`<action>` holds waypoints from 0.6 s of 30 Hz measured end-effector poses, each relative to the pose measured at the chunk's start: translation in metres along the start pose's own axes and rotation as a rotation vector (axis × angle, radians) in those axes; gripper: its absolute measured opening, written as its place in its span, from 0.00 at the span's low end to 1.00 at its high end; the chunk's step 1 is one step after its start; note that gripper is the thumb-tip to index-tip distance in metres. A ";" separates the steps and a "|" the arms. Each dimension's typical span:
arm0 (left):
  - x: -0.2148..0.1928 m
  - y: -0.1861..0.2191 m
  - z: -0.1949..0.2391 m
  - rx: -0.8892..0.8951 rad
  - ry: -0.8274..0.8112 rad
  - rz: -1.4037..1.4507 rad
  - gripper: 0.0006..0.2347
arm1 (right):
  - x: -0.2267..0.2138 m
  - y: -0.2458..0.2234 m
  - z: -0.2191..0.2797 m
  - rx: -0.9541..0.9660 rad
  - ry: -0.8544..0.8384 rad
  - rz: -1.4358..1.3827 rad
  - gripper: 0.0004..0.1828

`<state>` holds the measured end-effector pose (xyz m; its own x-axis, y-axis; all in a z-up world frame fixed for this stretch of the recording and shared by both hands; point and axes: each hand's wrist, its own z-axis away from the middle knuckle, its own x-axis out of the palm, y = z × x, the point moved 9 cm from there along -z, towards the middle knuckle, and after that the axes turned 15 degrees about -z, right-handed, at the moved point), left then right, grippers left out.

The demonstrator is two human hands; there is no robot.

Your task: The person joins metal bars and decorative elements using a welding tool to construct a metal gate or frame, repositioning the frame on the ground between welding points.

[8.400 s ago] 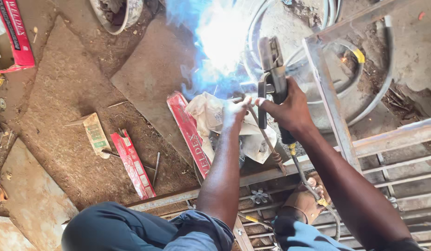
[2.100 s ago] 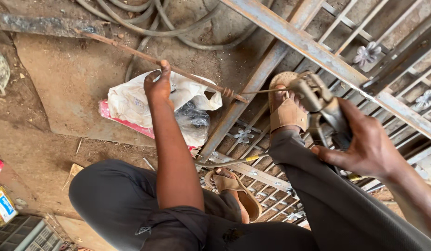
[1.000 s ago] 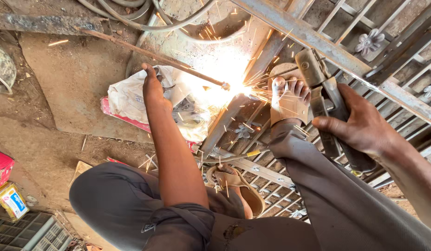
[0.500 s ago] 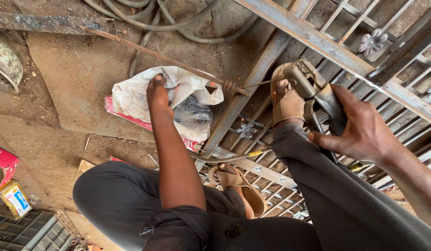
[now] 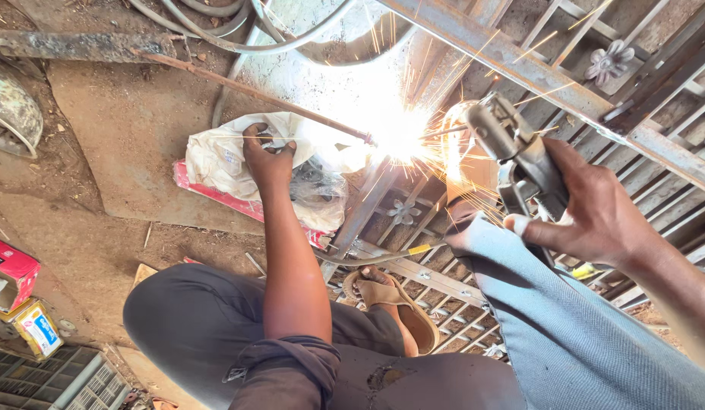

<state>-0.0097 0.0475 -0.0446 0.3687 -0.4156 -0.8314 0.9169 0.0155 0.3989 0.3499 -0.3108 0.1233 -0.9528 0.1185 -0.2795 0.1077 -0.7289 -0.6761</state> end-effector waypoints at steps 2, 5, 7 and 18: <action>-0.001 0.001 0.001 -0.002 0.002 -0.033 0.27 | 0.001 0.000 0.001 0.085 -0.021 0.031 0.51; -0.002 0.003 0.002 0.023 0.031 -0.042 0.26 | 0.000 -0.010 -0.001 0.094 -0.021 0.048 0.50; -0.003 0.004 0.001 0.026 0.046 -0.037 0.26 | 0.000 -0.025 -0.005 -0.011 -0.006 0.044 0.49; -0.005 -0.006 -0.001 -0.037 0.137 -0.235 0.25 | -0.026 -0.046 0.003 -0.067 0.128 -0.295 0.51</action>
<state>-0.0165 0.0508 -0.0429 0.1605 -0.2847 -0.9451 0.9837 -0.0326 0.1769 0.3687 -0.2829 0.1636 -0.9025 0.4053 -0.1456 -0.1456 -0.6052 -0.7826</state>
